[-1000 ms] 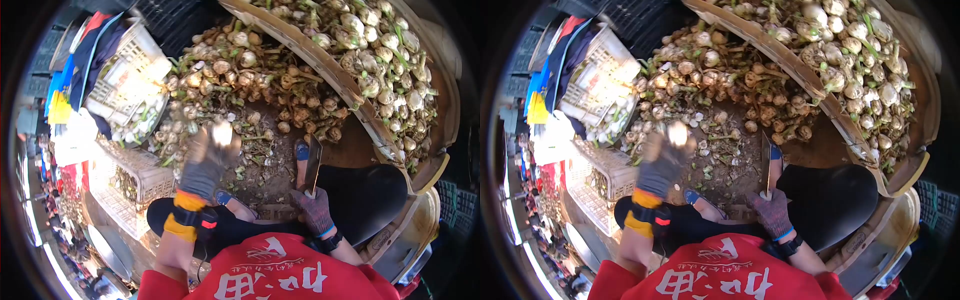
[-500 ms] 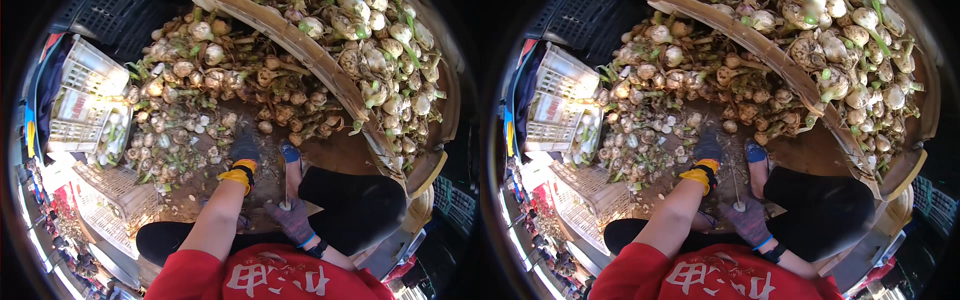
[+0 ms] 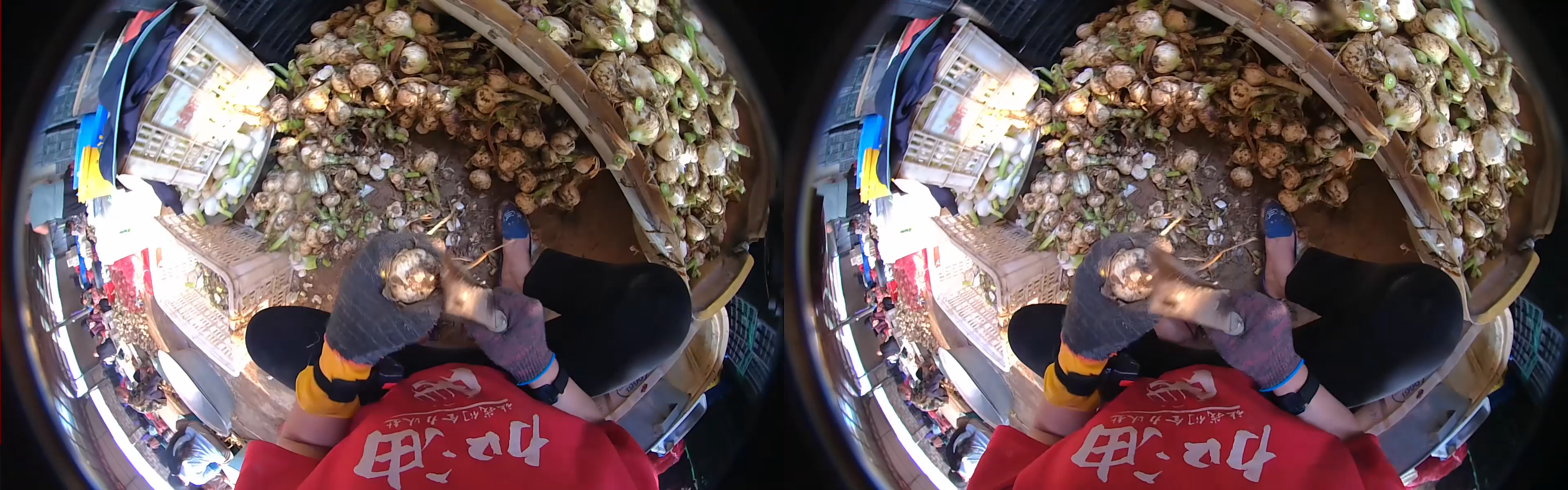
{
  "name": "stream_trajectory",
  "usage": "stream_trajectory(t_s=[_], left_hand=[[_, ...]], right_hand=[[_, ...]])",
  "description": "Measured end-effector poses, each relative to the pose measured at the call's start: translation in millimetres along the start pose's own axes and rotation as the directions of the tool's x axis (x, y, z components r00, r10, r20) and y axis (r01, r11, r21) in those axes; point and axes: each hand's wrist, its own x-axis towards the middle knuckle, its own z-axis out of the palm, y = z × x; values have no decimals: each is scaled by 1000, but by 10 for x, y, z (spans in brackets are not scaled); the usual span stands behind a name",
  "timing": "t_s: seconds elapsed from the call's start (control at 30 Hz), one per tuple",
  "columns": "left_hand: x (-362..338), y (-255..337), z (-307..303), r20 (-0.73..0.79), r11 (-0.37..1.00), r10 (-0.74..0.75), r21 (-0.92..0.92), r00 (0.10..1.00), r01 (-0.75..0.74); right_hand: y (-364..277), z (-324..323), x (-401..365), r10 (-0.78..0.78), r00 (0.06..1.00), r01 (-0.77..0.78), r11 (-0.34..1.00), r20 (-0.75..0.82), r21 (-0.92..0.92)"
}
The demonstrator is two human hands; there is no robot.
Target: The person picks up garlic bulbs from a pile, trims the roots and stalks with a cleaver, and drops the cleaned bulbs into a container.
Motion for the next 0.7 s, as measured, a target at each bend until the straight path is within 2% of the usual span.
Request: stream_trajectory(t_s=[0.03,0.07,0.1,0.13,0.17,0.23,0.27,0.4,0.47,0.5,0.53,0.57,0.6,0.63,0.67,0.7], left_hand=[[-147,44,-1,-115,985,85,158,990,-66],[-261,71,4,-121,985,90,158,989,-71],[-368,87,18,-98,984,-113,-147,989,98],[-465,98,32,-13,864,-295,-430,955,261],[-559,94,45,-17,865,-288,-434,957,253],[-739,40,71,-40,920,-263,-310,964,238],[-825,-4,86,-52,942,-249,-246,967,230],[-1126,-213,141,-98,978,-206,25,974,209],[-1225,-274,148,-113,966,-186,162,976,202],[-1257,-278,140,-120,953,-176,229,977,199],[-1172,-153,254,-388,963,-118,-270,914,10],[-1090,46,190,-392,963,-110,-269,913,1],[-1011,306,75,-406,1000,7,2,914,-7],[-947,426,12,-383,963,123,271,915,-16],[-896,368,19,-480,966,193,244,856,-81],[-868,354,-16,-491,966,189,250,850,-71]], right_hand=[[-81,-23,-20,-98,994,103,989,52,-106],[-165,-52,-32,-189,976,209,956,112,-206],[-266,-91,-52,-269,946,313,901,179,-299],[-418,-121,-75,-224,931,329,855,287,-401],[-511,-96,-101,-228,931,333,851,285,-407],[-643,-36,-145,-328,874,471,753,359,-459],[-627,-2,-171,-394,857,507,757,331,-412],[-704,70,-277,-392,850,519,742,353,-424],[-565,106,-296,-380,892,449,804,244,-390],[-480,139,-331,-386,889,455,800,245,-392],[-362,176,-377,-342,910,413,804,235,-427],[-204,200,-421,-295,931,364,808,216,-464],[63,173,-480,-240,970,234,894,32,-382],[136,59,-401,64,998,-51,822,4,-567],[137,51,-436,27,999,-37,874,-28,-485],[100,40,-484,-7,998,-19,917,-62,-398]])
